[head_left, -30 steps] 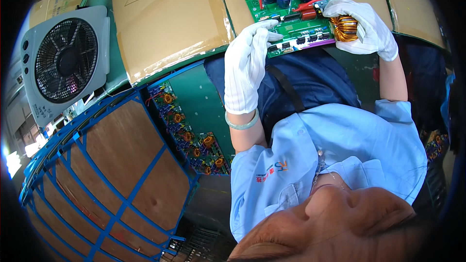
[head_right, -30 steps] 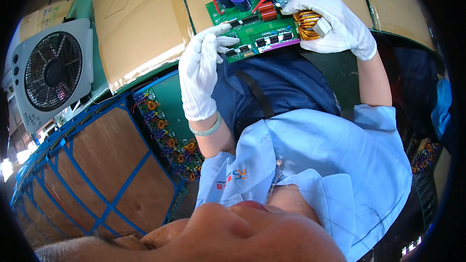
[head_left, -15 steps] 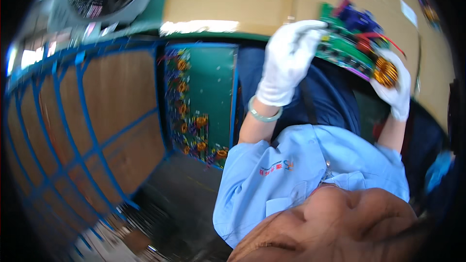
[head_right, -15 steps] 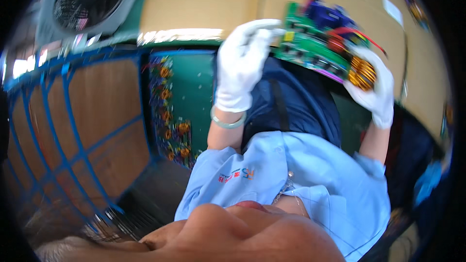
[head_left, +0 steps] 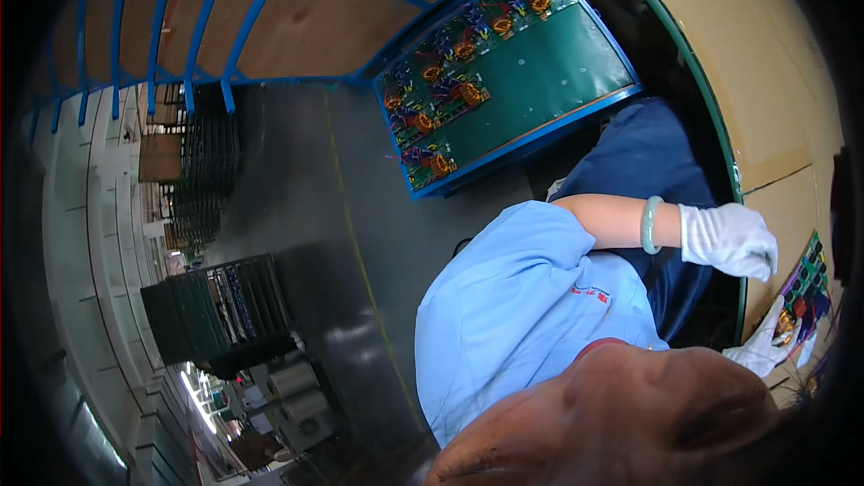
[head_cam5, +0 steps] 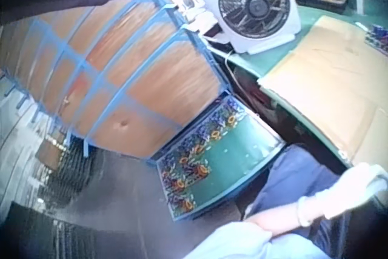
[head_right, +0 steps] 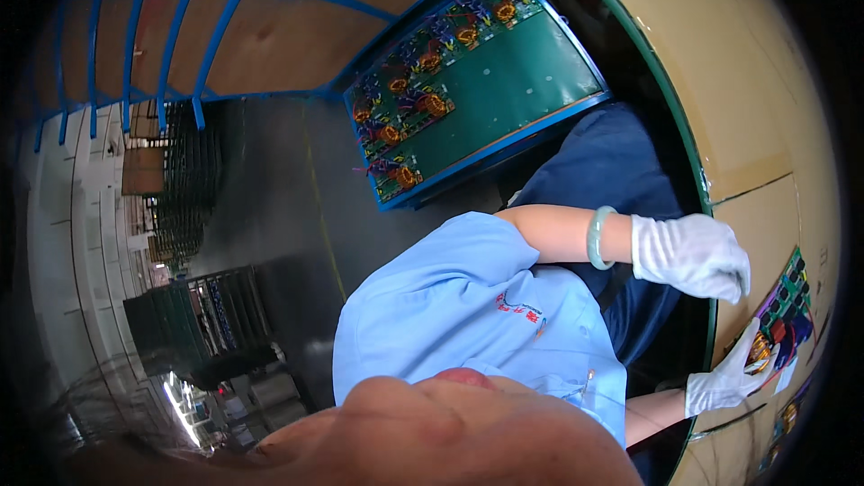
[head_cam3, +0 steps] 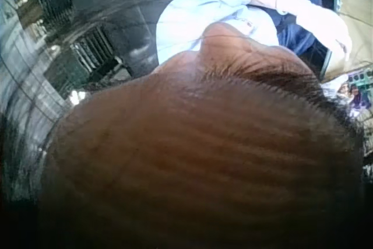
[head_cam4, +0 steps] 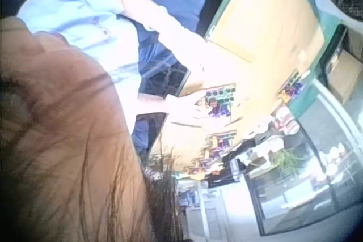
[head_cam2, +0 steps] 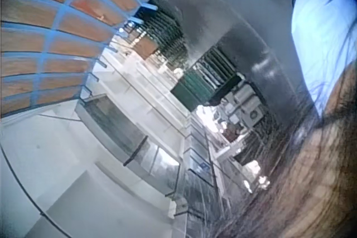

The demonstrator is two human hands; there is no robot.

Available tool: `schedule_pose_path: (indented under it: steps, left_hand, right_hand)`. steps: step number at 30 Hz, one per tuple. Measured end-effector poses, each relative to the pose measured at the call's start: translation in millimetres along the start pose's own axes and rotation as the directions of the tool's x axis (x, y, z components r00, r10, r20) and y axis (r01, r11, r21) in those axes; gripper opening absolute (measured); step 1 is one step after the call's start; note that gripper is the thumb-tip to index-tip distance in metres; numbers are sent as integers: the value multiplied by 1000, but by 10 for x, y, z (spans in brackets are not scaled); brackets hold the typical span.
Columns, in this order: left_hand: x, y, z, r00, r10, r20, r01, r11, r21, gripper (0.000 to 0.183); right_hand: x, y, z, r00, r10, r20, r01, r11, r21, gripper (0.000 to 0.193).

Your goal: The person assembles electronic circuit boards by applying white adhesive to specific points on the green PCBs and placing them into a blue storage rack. They also handle fully populated boards with large copper coils and capacitors, using a small tool to adjust components before placing them into the rack.

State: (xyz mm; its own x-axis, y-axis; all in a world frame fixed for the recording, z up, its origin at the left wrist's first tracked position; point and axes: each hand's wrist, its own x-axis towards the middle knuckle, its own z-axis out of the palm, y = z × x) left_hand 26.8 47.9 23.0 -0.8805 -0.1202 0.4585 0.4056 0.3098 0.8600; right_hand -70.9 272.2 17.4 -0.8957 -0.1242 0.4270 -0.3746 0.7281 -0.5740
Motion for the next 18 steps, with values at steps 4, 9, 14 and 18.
schedule_pose_path:
  steps: [4, 9, 14, 18]
  left_hand:
    - [104, -95, 293, 997, 77, -13, -70, 954, 291, 24]
    - [231, -82, 506, 938, 344, -34, -272, 795, 543, 25]
    - [303, -264, 798, 930, 366, -42, -255, 721, 644, 29]
    - [382, -190, 848, 953, 301, 41, -239, 661, 712, 28]
  right_hand:
    - [-38, -93, 67, 979, 95, 179, -118, 986, 122, 49]
    - [58, 301, 57, 978, -61, 201, 26, 985, 171, 46]
    - [244, 243, -133, 982, -101, 159, 99, 995, 15, 45]
    - [402, 271, -221, 983, -112, 146, 122, 991, -57, 45]
